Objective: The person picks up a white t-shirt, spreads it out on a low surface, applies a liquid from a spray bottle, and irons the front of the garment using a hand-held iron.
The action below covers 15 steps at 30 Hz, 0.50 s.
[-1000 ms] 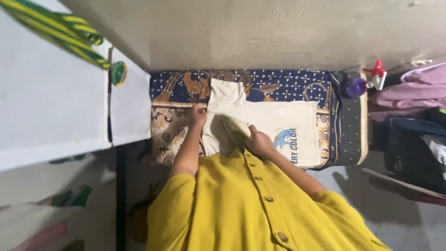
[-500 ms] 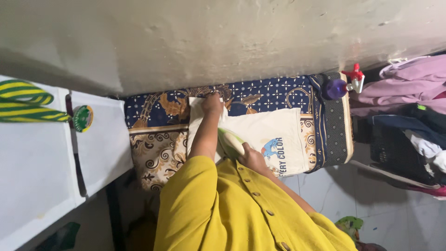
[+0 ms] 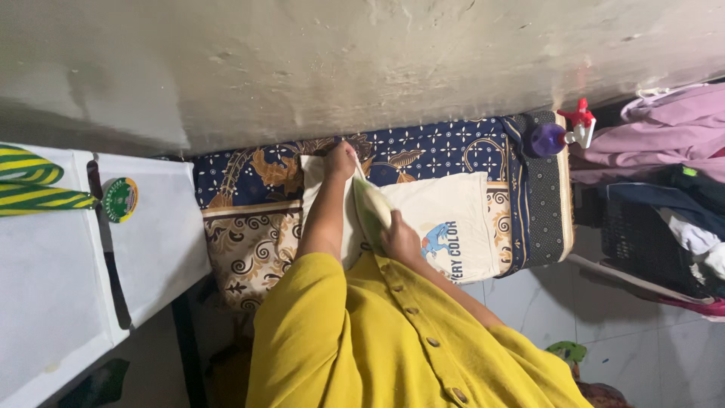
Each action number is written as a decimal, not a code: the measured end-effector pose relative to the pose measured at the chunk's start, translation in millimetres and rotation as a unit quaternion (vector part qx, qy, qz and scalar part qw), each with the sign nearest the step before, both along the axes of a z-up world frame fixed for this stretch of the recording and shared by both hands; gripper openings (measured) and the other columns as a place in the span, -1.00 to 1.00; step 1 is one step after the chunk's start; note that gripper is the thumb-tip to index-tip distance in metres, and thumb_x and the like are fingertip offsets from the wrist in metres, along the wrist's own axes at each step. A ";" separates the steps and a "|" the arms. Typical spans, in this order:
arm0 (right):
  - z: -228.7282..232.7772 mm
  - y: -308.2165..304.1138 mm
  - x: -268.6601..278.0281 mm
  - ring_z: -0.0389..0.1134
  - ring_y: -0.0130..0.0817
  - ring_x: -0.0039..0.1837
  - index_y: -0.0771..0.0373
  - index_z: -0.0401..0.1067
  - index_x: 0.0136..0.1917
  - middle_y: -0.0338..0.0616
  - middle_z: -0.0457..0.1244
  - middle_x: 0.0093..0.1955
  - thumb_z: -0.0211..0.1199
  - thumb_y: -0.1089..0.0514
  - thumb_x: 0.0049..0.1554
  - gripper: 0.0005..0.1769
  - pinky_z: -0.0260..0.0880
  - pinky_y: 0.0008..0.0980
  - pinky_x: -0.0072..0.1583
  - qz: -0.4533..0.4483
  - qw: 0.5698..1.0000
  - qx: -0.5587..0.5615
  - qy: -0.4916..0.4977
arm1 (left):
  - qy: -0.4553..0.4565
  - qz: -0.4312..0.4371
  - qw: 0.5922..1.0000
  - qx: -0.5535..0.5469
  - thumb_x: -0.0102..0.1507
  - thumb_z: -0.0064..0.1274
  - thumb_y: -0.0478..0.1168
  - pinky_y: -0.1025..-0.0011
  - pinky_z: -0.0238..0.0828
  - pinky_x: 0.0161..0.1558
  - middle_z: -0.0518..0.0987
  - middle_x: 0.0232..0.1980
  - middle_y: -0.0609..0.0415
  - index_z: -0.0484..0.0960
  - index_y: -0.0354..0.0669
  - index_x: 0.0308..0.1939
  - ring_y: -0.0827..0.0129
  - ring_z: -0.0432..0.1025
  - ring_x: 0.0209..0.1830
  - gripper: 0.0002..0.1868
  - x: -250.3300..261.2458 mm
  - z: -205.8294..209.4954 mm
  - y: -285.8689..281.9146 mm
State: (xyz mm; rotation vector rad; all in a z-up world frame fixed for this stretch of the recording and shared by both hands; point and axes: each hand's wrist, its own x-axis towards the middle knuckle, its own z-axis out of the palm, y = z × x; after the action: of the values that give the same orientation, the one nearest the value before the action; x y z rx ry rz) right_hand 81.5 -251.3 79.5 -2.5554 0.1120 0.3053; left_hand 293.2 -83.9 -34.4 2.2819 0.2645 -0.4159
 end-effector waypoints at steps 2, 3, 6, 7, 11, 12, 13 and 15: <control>-5.4 12.0 25.2 0.40 0.33 -0.15 0.24 0.14 0.30 0.26 0.36 -0.20 0.20 0.14 0.08 -0.45 0.36 0.19 -0.10 -0.025 1.000 -0.010 0.007 | -0.067 0.011 0.989 -0.134 0.20 0.07 -0.27 0.23 0.53 -0.02 0.70 -0.13 0.03 0.57 0.06 -0.10 0.13 0.62 -0.10 -0.80 -7.0 2.6 8.6; -6.6 15.3 40.8 0.40 0.33 -0.14 0.26 0.14 0.29 0.26 0.36 -0.20 0.20 0.13 0.09 -0.46 0.36 0.19 -0.09 -0.026 0.999 -0.013 0.012 | -0.100 0.017 0.974 -0.201 0.18 0.06 -0.29 0.25 0.54 -0.03 0.70 -0.13 0.06 0.53 0.05 -0.03 0.17 0.63 -0.11 -0.72 -10.6 4.8 12.6; -3.2 26.4 66.2 0.40 0.33 -0.13 0.29 0.14 0.24 0.27 0.37 -0.19 0.19 0.10 0.13 -0.52 0.36 0.20 -0.07 -0.032 0.999 -0.019 0.036 | -0.141 0.130 0.978 -0.081 0.29 0.10 -0.29 0.24 0.53 -0.07 0.69 -0.08 0.07 0.54 0.04 0.05 0.18 0.62 -0.12 -0.74 -35.2 4.9 44.5; 0.8 26.3 66.5 0.40 0.34 -0.12 0.29 0.15 0.21 0.28 0.37 -0.18 0.19 0.10 0.14 -0.55 0.36 0.21 -0.05 -0.038 0.998 -0.020 0.050 | -0.153 0.162 0.975 0.015 0.19 0.21 -0.27 0.20 0.50 -0.11 0.68 -0.10 0.00 0.57 -0.01 -0.02 0.11 0.59 -0.14 -0.71 -44.6 4.1 60.7; 9.0 25.3 42.7 0.38 0.37 -0.12 0.29 0.12 0.26 0.32 0.35 -0.17 0.17 0.09 0.12 -0.50 0.35 0.23 -0.05 -0.025 0.998 0.002 0.053 | -0.118 0.235 0.965 0.004 0.13 0.33 -0.18 0.27 0.53 -0.04 0.68 -0.13 -0.04 0.57 -0.21 -0.10 0.16 0.61 -0.13 -0.64 -77.8 3.7 111.8; 10.0 22.9 30.9 0.39 0.37 -0.11 0.29 0.12 0.24 0.32 0.35 -0.17 0.17 0.08 0.10 -0.49 0.35 0.23 -0.05 -0.022 0.998 0.004 0.054 | -0.096 0.243 0.964 -0.046 0.12 0.34 -0.14 0.28 0.54 -0.04 0.69 -0.14 -0.04 0.56 -0.24 -0.09 0.17 0.62 -0.15 -0.60 -80.7 4.3 114.6; 11.3 21.2 15.7 0.39 0.36 -0.11 0.29 0.12 0.23 0.32 0.35 -0.18 0.18 0.07 0.08 -0.48 0.36 0.22 -0.05 -0.018 0.998 0.006 0.057 | -0.072 0.250 0.961 -0.093 0.11 0.35 -0.10 0.29 0.55 -0.04 0.69 -0.15 -0.04 0.56 -0.26 -0.08 0.18 0.63 -0.16 -0.56 -82.2 5.3 118.5; 8.5 21.7 7.3 0.39 0.36 -0.11 0.28 0.11 0.22 0.32 0.36 -0.18 0.19 0.06 0.07 -0.47 0.36 0.23 -0.05 -0.018 0.998 -0.001 0.063 | 0.000 0.208 0.974 -0.090 0.11 0.35 -0.02 0.29 0.53 -0.01 0.72 -0.15 -0.03 0.61 -0.21 -0.09 0.17 0.64 -0.14 -0.56 -73.8 7.6 118.2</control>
State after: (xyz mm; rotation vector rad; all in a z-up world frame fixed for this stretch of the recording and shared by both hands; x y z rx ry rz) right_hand 88.8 -229.6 88.0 -2.5322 0.2061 0.4513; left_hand 219.4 34.4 -26.8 1.9821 0.6620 -0.2116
